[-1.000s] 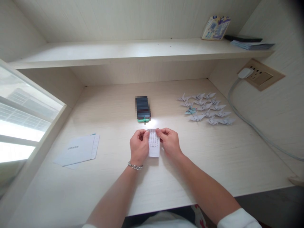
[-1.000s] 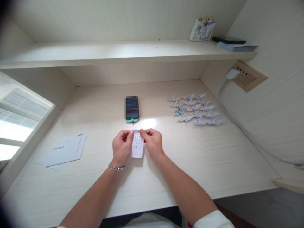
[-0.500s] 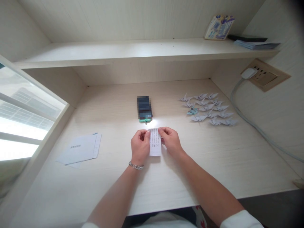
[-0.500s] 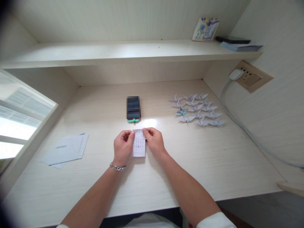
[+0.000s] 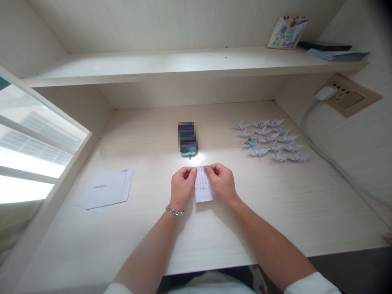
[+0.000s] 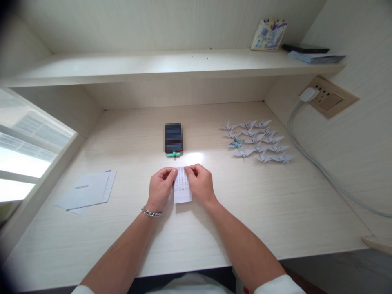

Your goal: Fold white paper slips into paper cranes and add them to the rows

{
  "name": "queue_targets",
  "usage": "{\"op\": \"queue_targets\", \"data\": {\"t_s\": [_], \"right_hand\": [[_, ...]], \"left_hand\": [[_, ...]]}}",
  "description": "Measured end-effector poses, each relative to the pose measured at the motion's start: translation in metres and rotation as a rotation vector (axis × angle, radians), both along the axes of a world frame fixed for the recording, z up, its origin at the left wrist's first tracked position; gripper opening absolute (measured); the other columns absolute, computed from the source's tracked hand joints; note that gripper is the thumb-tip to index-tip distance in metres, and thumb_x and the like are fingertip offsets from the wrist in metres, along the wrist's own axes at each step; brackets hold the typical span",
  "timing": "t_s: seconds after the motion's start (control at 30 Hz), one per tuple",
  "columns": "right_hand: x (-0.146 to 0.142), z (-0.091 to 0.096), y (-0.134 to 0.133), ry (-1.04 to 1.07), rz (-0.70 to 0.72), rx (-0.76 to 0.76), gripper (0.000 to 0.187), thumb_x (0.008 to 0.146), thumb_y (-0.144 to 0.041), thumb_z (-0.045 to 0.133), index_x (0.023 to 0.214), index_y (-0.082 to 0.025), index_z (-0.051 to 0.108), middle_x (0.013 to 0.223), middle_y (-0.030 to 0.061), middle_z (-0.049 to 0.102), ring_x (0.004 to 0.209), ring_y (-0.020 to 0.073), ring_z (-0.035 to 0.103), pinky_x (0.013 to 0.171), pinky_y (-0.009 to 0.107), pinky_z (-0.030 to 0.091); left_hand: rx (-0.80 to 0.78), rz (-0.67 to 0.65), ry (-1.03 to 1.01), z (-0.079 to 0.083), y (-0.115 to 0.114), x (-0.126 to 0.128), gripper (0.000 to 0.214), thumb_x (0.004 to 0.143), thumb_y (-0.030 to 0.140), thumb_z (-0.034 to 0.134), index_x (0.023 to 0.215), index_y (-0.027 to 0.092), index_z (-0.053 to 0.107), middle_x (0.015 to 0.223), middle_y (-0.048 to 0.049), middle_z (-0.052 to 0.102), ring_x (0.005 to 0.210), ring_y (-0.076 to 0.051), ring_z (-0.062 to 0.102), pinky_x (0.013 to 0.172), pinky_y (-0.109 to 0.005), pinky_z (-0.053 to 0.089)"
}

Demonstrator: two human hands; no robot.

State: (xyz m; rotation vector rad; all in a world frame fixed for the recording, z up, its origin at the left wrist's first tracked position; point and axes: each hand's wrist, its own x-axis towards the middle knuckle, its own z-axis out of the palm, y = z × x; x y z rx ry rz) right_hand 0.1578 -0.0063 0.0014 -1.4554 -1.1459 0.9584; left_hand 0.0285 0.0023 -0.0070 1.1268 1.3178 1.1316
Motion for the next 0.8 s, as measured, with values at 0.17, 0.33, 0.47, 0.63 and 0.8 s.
{"op": "queue_targets", "data": {"t_s": [0.17,0.33,0.47,0.63,0.8], "right_hand": [[-0.005,0.003,-0.001,-0.010,-0.041,0.019,0.029,0.076,-0.044,0.056,0.073,-0.017,0.063,0.070,0.0045,0.066,0.063,0.0168,0.059,0.056,0.027,0.045],[-0.006,-0.003,0.003,0.197,0.011,-0.034,0.032,0.072,-0.048,0.060,0.073,-0.016,0.061,0.067,0.0034,0.064,0.059,0.0150,0.057,0.051,0.025,0.044],[-0.006,-0.009,0.004,0.242,0.171,-0.133,0.035,0.071,-0.050,0.059,0.065,-0.015,0.061,0.060,0.0022,0.061,0.052,0.0131,0.053,0.048,0.025,0.041],[-0.007,-0.003,0.001,0.109,0.074,-0.114,0.035,0.068,-0.050,0.062,0.063,-0.015,0.062,0.061,0.0035,0.062,0.053,0.0143,0.053,0.046,0.025,0.040],[-0.008,-0.004,0.003,0.126,0.063,-0.124,0.038,0.066,-0.052,0.063,0.057,-0.016,0.056,0.053,0.0005,0.055,0.048,0.0117,0.047,0.043,0.024,0.036]], "left_hand": [[0.046,0.047,0.081,0.001,-0.001,0.000,0.028,0.074,0.041,0.058,0.077,0.014,0.061,0.072,-0.0045,0.063,0.063,-0.013,0.057,0.057,-0.024,0.046],[0.063,0.112,0.085,0.004,-0.001,0.001,0.028,0.076,0.042,0.055,0.077,0.014,0.059,0.072,-0.0040,0.062,0.063,-0.013,0.057,0.055,-0.023,0.046],[0.076,0.154,0.097,0.005,0.000,0.000,0.027,0.076,0.041,0.056,0.076,0.014,0.059,0.071,-0.0036,0.061,0.063,-0.013,0.056,0.054,-0.023,0.045],[0.068,0.185,0.117,0.006,0.002,-0.002,0.028,0.075,0.042,0.056,0.076,0.014,0.059,0.071,-0.0035,0.061,0.062,-0.012,0.055,0.053,-0.022,0.044],[0.063,0.211,0.122,0.007,0.004,-0.003,0.028,0.075,0.042,0.056,0.077,0.014,0.059,0.070,-0.0033,0.061,0.061,-0.012,0.055,0.052,-0.022,0.043]]}}
